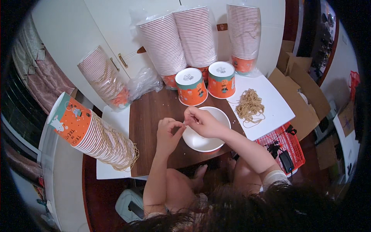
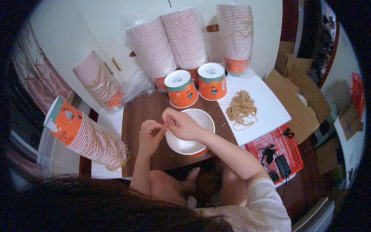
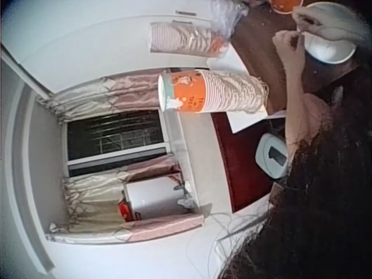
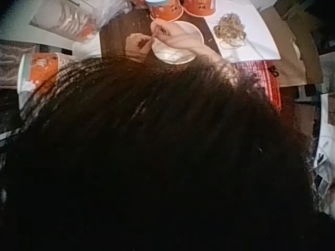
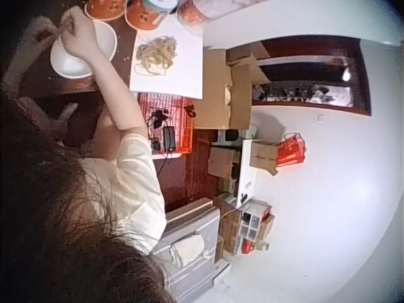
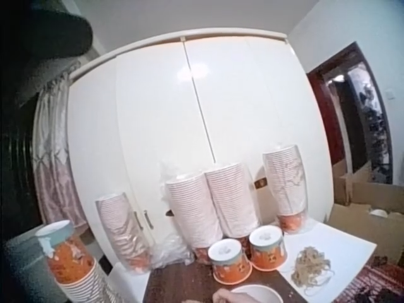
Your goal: Placing rubber bands around the upper rim of paper bowls.
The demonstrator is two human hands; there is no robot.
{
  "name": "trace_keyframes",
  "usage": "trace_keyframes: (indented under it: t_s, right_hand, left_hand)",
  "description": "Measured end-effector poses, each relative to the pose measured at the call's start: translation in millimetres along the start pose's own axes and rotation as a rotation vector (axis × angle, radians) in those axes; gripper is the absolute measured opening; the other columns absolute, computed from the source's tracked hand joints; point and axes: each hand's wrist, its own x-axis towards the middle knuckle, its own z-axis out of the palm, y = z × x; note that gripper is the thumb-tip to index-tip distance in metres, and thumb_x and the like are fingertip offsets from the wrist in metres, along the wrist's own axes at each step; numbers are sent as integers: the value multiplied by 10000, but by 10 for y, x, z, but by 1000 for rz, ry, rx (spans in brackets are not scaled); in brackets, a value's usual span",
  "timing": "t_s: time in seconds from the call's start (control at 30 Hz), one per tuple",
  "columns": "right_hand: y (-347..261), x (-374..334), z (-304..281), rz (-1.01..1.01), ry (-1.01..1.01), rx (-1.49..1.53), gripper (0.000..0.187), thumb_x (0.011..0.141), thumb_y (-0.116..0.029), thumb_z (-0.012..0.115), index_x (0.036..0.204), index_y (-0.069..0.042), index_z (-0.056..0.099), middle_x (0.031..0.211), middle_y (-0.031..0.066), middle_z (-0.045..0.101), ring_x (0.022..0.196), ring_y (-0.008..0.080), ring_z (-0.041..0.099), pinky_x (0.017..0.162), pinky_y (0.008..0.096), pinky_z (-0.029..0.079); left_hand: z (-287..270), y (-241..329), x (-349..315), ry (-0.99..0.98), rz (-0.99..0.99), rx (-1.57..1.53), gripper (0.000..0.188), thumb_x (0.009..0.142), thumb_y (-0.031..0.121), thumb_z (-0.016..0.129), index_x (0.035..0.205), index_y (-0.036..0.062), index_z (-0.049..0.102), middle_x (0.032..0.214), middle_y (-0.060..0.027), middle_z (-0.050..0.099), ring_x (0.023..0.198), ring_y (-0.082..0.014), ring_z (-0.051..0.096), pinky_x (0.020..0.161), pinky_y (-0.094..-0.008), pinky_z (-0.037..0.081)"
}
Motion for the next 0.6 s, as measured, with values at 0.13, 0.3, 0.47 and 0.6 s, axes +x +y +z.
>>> trace_keyframes:
  t_s: [0.13, 0.3, 0.47, 0.6]
  right_hand:
    - [66, 60, 109, -29, 90, 59, 116, 744, -4, 507, 794, -60, 418, 639, -8, 436, 563, 58, 420, 503, 215, 349]
    - [66, 185, 117, 32, 71, 411, 150, 786, 23, 499, 808, -82, 394, 736, -16, 478, 666, 35, 445, 583, 187, 363]
    - [-78, 208, 125, 8, 55, 499, 151, 793, 30, 488, 820, -83, 391, 754, -10, 486, 698, 46, 469, 613, 183, 377]
    - [-98, 238, 220, -111, 65, 410, 131, 768, -1, 524, 803, -54, 409, 645, -48, 409, 568, 9, 387, 496, 160, 331]
  left_hand:
    - [-36, 8, 25, 42, 83, 139, 101, 663, 123, 671, 729, 88, 601, 765, -42, 494, 774, -216, 460, 685, -313, 378]
    - [-1, -328, -22, -66, 49, 196, 108, 663, 127, 674, 732, 80, 606, 761, -55, 507, 761, -212, 484, 658, -307, 393]
    - [47, -440, -20, -131, -193, -125, 105, 678, 109, 667, 740, 48, 608, 741, -48, 549, 656, -133, 521, 583, -260, 415]
    - [51, -408, -21, -155, -321, -213, 95, 686, 90, 660, 730, 32, 601, 711, -23, 552, 645, -100, 511, 586, -233, 411]
